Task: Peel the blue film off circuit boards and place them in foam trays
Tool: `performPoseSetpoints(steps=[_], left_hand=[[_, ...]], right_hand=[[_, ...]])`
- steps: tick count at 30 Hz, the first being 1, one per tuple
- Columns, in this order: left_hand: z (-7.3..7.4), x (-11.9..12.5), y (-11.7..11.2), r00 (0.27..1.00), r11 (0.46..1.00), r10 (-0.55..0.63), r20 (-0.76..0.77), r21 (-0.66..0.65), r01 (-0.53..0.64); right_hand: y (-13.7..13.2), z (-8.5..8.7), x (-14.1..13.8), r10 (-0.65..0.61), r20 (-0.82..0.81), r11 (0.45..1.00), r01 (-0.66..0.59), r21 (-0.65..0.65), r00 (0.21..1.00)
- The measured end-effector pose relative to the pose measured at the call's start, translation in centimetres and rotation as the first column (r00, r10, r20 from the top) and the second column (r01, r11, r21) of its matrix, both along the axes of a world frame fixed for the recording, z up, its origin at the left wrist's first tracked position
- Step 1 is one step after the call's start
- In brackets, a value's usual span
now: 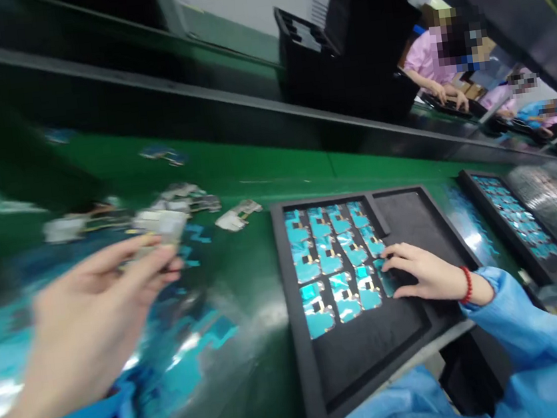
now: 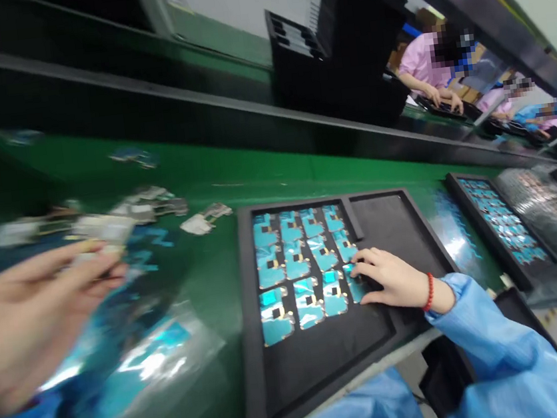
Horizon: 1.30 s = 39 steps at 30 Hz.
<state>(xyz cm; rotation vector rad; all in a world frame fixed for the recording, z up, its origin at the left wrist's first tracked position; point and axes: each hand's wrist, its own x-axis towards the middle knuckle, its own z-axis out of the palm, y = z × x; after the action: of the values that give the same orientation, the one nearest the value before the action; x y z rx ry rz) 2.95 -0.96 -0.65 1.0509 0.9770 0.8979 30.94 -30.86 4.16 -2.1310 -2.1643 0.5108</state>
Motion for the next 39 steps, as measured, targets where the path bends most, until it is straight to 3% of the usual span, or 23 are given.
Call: performPoseSetpoints(steps=[3,5,7,9,11,13,15,18,21,25,28,31,34,36,39], left_hand=[[1.6,0.7,-0.7,1.0,0.999,0.014,0.0,-0.05,-0.014],[2.0,0.8,-0.8,1.0,0.999,-0.01,-0.004,-0.04,0.01],[1.9,0.7,-0.8,1.0,0.999,-0.026,-0.007,-0.027,0.026],[1.7,0.5,-0.8,0.999,0.999,-0.038,0.003,-0.018,0.038],[1.4,0.4,-0.8,0.998,0.998,-0.056,0.019,-0.013,0.056],[1.3,0.3,-0.7,0.998,0.998,-0.064,0.029,-0.009,0.064],[1.2,0.3,-0.7,0.997,0.998,-0.067,0.025,-0.01,0.068],[1.2,0.3,-0.6,0.998,0.998,-0.052,0.027,-0.032,0.053],[1.2,0.4,-0.6,0.999,0.999,-0.028,0.039,-0.044,0.03],[1.4,0.6,-0.7,0.998,0.998,0.015,0.057,-0.068,-0.011],[1.7,0.8,-0.8,0.995,0.991,0.075,0.065,-0.116,-0.067],[1.5,0.9,-0.6,0.992,0.991,0.1,0.076,-0.097,-0.093],[0.9,0.8,-0.5,0.99,0.997,0.079,0.118,-0.006,-0.079],[0.5,0.7,-0.5,0.99,0.998,0.047,0.136,0.045,-0.054],[0.2,0.6,-0.7,0.991,0.995,0.021,0.133,0.092,-0.033]], right_hand=[[0.7,1.5,0.7,0.034,0.075,0.999,-0.032,-0.035,0.997],[2.8,3.4,0.8,0.101,0.107,0.994,-0.097,-0.045,0.989],[7.2,5.2,0.3,0.199,0.079,0.98,-0.196,-0.043,0.977],[13.9,6.0,-1.0,0.284,0.014,0.959,-0.283,-0.019,0.959],[22.1,5.2,-2.5,0.261,0.028,0.965,-0.261,0.02,0.965],[30.3,3.3,-4.0,-0.002,0.049,1.0,0.001,0.029,0.999],[36.9,1.1,-5.5,-0.157,0.055,0.985,0.153,0.076,0.986],[42.7,-1.7,-7.2,-0.315,0.034,0.944,0.31,0.112,0.948],[44.5,-3.3,-7.6,-0.368,-0.023,0.922,0.368,0.124,0.93],[43.9,-3.5,-5.9,-0.336,-0.119,0.928,0.35,0.132,0.935],[40.5,-1.7,-3.5,-0.169,-0.242,0.951,0.223,0.214,0.955],[33.2,2.0,-2.0,0.113,-0.438,0.966,0.005,0.259,0.892],[23.5,5.4,-2.7,0.224,-0.564,0.974,-0.175,0.141,0.795],[17.5,5.8,-3.9,0.247,-0.605,0.952,-0.306,0.005,0.757],[11.5,3.3,-5.9,0.175,-0.601,0.912,-0.358,-0.198,0.78]])
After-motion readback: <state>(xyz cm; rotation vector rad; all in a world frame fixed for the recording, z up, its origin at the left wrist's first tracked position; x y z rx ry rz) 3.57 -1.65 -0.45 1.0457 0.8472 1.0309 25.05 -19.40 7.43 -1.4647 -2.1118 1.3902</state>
